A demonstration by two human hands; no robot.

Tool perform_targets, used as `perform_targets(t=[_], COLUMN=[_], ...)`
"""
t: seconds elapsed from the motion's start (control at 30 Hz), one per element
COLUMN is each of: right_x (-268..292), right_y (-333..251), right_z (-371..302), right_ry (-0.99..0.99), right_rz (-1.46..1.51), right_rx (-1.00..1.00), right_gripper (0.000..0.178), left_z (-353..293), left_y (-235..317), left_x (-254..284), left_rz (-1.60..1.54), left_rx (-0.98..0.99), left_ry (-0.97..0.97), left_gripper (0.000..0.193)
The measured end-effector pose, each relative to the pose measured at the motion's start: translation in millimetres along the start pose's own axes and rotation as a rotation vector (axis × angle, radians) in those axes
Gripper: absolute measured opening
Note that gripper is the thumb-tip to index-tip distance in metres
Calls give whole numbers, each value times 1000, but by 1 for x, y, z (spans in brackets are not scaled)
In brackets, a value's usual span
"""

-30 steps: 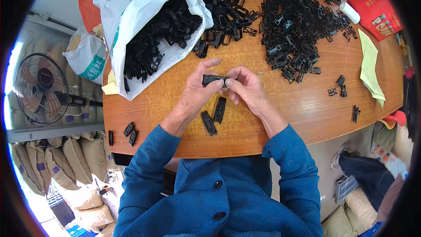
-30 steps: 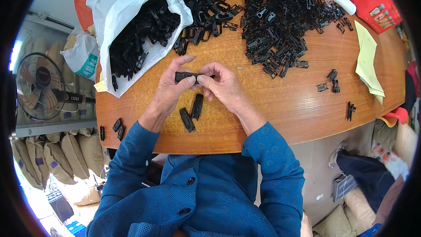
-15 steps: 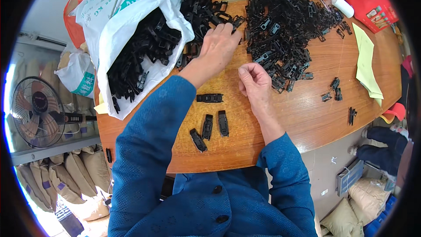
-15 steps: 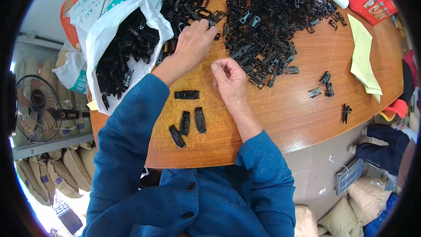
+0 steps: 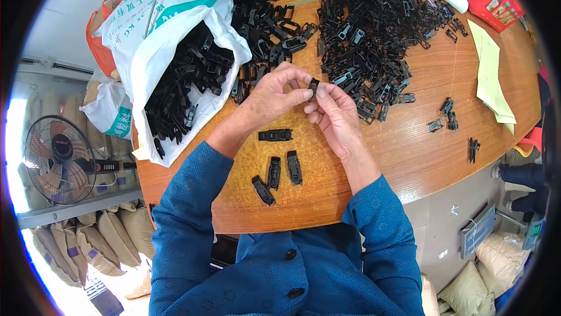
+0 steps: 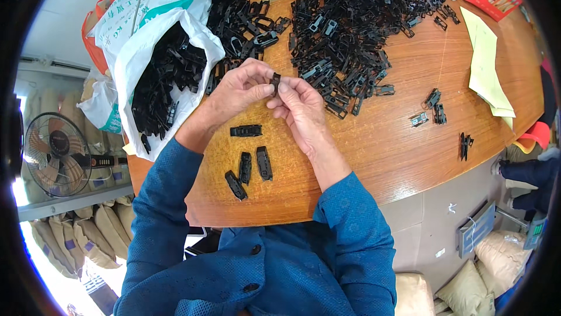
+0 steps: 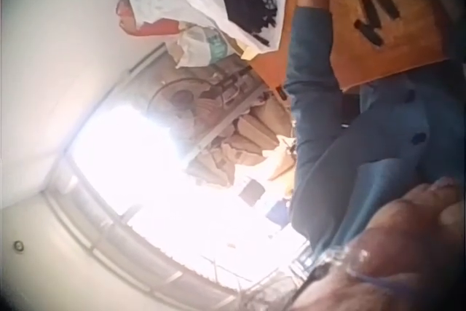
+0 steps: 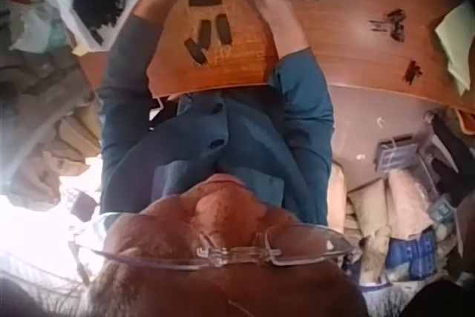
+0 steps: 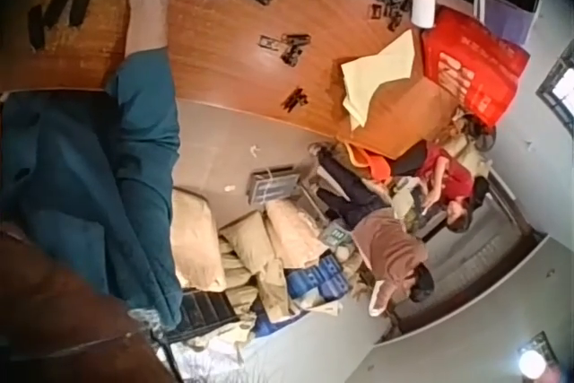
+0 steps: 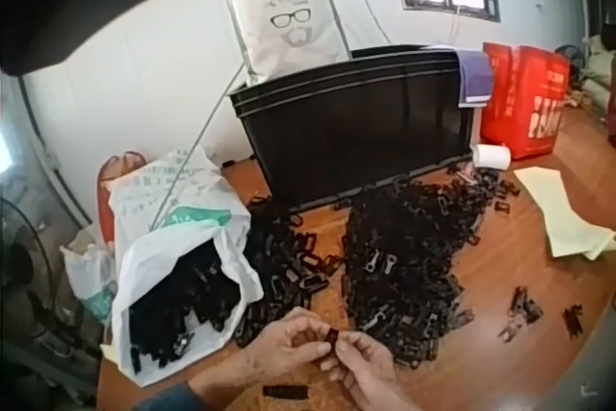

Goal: Assembling small black plastic components by hand at a workbench.

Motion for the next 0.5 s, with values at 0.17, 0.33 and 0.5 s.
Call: perform_targets(t=[0.17, 0.33, 0.5], right_x=[5, 1, 5], right_y=[0, 0, 4], right_z=[2, 2, 5], right_ry=[-32, -51, -51], right_rz=[108, 141, 97], right_rx=[-59, -90, -52], right_gripper=[13, 8, 5], left_z=[13, 58, 87], left_y=[13, 25, 9], left_x=[3, 41, 37], left_rz=[54, 782, 1259], left_rx=[38, -227, -231], left_ry=[-156, 208, 202], left_gripper=[20, 25, 17])
Point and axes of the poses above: each hand's wrist, its own z-axis towards the middle knuckle, its own x-axis out of the back of the hand, y = z × x, the point moved 3 cm from there along z, towards the middle knuckle, and after that the axes turned 9 degrees about -z, right-handed, at the moved point
